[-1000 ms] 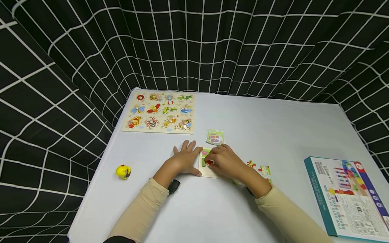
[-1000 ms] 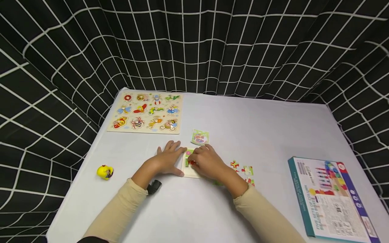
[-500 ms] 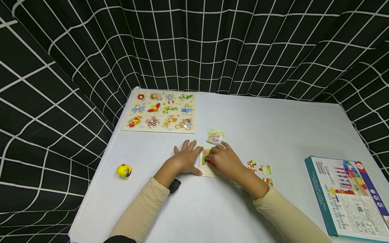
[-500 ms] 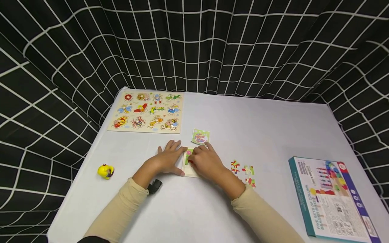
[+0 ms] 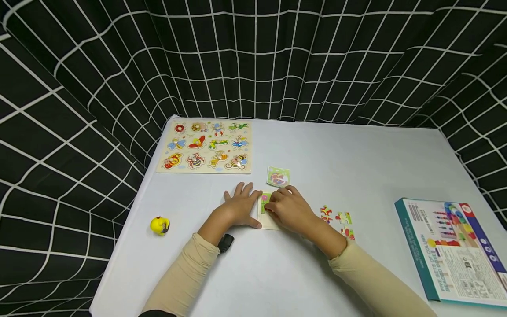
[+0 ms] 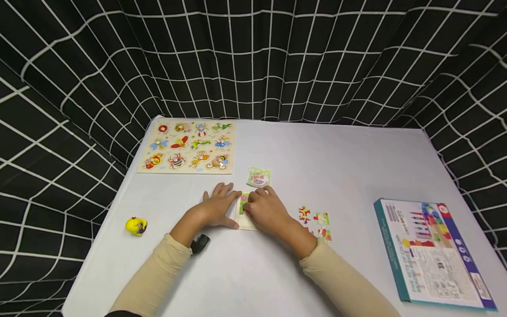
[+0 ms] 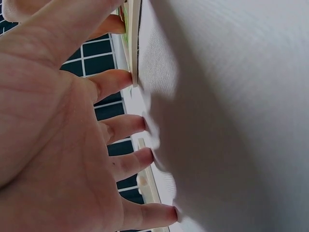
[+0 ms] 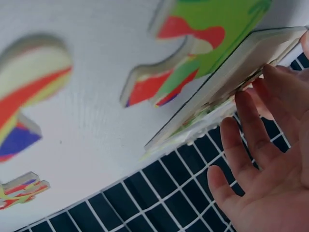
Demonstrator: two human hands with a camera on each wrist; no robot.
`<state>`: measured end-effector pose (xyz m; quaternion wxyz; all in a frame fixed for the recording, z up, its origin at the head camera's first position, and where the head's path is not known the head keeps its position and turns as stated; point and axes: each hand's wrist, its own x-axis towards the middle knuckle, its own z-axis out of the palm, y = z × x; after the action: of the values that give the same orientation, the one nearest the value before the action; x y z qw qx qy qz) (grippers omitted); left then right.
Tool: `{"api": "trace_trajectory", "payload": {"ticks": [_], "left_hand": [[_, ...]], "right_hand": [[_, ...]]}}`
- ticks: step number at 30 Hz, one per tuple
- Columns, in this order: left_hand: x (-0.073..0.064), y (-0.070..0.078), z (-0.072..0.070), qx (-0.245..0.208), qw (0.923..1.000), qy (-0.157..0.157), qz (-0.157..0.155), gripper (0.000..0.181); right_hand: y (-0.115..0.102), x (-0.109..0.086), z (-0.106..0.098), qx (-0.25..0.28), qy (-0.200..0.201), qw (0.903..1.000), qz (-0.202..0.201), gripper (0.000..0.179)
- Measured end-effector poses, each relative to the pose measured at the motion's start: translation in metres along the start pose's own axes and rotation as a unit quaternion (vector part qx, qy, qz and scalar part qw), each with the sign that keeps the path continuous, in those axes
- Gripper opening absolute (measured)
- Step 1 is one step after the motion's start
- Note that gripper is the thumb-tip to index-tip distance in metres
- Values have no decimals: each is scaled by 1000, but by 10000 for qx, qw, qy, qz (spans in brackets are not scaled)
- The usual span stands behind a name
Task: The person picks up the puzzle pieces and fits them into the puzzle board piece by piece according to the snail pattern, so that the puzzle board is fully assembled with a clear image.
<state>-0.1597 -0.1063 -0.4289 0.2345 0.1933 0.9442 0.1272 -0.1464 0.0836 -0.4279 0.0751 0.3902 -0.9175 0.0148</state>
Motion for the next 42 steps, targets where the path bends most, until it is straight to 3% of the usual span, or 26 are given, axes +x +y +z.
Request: {"api": "trace_trajectory", "payload": {"ticks": [6, 10, 15, 22, 27, 32, 42], "left_hand": [[-1, 0, 1, -131, 9999, 39, -1, 98], [0, 0, 0, -204, 9998, 30, 83, 98], [1, 1, 1, -277, 9995, 9, 124, 98], [0, 1, 1, -373, 9992, -56, 106, 98], [0, 1, -2, -414, 9990, -69, 163, 99], [-5, -4, -5, -455, 9989, -58, 97, 99], [-1, 1, -4, -401, 9991, -39, 97, 99]], "right_hand": [[0, 0, -4, 21, -286, 9996, -47, 12], [7, -8, -14, 609, -562, 9965, 125, 20], [30, -35, -27, 1267, -492, 9889, 600, 27], [69, -90, -36, 1054, -428, 9837, 1391, 32], [82, -111, -35, 984, -579, 9797, 1647, 27], [83, -108, -29, 978, -519, 9814, 1571, 25], [82, -111, -28, 761, -406, 9836, 1585, 25]]}}
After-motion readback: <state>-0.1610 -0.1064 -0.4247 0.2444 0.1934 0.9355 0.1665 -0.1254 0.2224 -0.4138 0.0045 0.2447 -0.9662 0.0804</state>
